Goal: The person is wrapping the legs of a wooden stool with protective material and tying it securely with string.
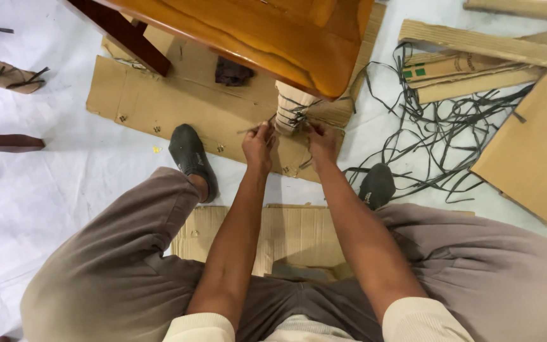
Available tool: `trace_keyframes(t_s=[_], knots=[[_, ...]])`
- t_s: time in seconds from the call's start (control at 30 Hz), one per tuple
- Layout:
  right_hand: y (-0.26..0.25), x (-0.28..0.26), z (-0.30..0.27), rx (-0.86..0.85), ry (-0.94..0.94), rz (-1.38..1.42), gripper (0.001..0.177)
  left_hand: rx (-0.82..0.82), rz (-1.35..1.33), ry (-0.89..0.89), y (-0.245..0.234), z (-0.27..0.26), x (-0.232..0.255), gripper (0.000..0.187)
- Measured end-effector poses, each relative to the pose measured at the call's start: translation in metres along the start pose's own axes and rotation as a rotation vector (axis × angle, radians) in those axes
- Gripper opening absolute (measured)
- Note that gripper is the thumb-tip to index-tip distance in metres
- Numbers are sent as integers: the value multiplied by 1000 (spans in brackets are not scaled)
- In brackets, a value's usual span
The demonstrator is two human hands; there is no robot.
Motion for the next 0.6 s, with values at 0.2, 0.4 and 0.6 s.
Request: trace_keyframes(t_s=[0.2, 0.4, 0.6], knots=[[3, -5, -16, -7, 168, 45, 20, -42, -28, 63, 1, -19, -8, 13], [2, -10, -6, -37, 189, 154, 18, -34, -2, 41, 13, -40, 11, 10], [-2, -16, -9, -25, 157, 93, 18, -66, -9, 87, 9, -41, 9, 12]])
Point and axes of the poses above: each hand's wrist, its own z-axis towards the middle knuckle, its own y-axis out of the palm, x = y × z, the point moved 1 cm from there along z, towards the middle knuckle, and after that the axes turned 4 degrees about z, right-handed, at the moved point
